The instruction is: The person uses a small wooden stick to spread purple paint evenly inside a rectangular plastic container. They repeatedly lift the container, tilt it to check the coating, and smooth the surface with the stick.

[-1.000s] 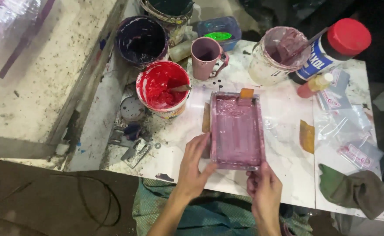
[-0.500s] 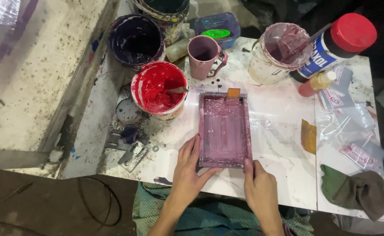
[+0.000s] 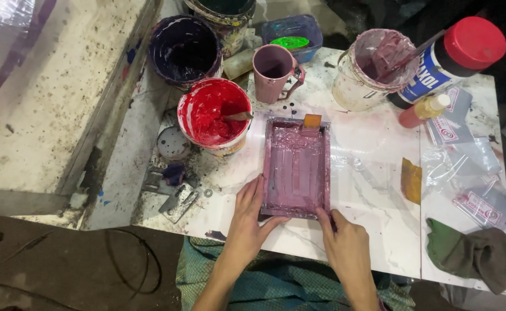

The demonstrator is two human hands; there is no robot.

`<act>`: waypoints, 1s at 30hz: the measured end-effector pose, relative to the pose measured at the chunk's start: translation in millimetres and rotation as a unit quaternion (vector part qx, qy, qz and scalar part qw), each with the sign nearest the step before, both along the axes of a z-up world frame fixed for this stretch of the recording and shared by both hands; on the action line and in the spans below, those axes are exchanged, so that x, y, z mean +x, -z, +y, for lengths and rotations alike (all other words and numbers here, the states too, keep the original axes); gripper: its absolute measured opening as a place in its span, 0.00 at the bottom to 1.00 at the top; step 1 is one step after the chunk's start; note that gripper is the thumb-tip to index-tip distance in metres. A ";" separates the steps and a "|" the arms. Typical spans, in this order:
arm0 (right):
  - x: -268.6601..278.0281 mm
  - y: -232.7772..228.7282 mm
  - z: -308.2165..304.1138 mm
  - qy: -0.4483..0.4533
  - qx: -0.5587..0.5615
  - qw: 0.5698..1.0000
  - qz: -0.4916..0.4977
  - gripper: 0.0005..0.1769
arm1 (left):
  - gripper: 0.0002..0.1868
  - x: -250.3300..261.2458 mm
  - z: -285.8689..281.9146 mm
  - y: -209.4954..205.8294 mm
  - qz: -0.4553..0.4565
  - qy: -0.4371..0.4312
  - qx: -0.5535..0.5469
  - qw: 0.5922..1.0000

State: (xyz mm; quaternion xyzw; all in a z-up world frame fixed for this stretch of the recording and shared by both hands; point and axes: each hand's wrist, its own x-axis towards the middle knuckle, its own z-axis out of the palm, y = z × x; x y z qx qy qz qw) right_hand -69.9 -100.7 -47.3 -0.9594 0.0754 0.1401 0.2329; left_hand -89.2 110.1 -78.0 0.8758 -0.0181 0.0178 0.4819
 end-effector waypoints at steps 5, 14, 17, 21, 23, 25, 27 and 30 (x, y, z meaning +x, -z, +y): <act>0.5 1.8 -0.2 -0.003 0.000 1.000 -0.017 0.24 | 0.51 1.2 -0.2 -4.0 0.013 0.000 -0.004 1.000; 2.8 -5.7 3.0 0.012 -0.005 1.000 -0.010 0.30 | 0.50 1.7 -2.9 3.9 0.008 -0.002 0.018 1.000; 3.0 -17.3 5.8 0.051 0.030 0.998 0.002 0.31 | 0.53 2.7 -2.3 -14.3 0.021 -0.004 0.001 1.000; 4.5 -36.2 7.7 0.145 0.124 0.981 -0.018 0.26 | 0.61 4.3 -4.5 -49.1 0.135 -0.021 -0.072 0.988; 17.5 -28.8 2.4 0.136 0.129 0.980 -0.063 0.22 | 0.61 9.2 -7.6 -48.1 0.081 -0.015 -0.030 0.996; 37.1 -26.7 0.0 0.124 0.133 0.978 -0.105 0.19 | 0.60 13.6 -9.2 -40.4 0.030 -0.010 0.011 0.999; 64.0 -30.7 1.1 0.015 0.091 0.965 -0.244 0.18 | 0.64 20.0 -8.5 -26.6 -0.014 0.025 0.128 0.991; 102.9 -44.4 11.2 -0.046 0.074 0.971 -0.224 0.22 | 0.71 21.5 -7.3 -22.4 -0.034 0.022 0.181 0.983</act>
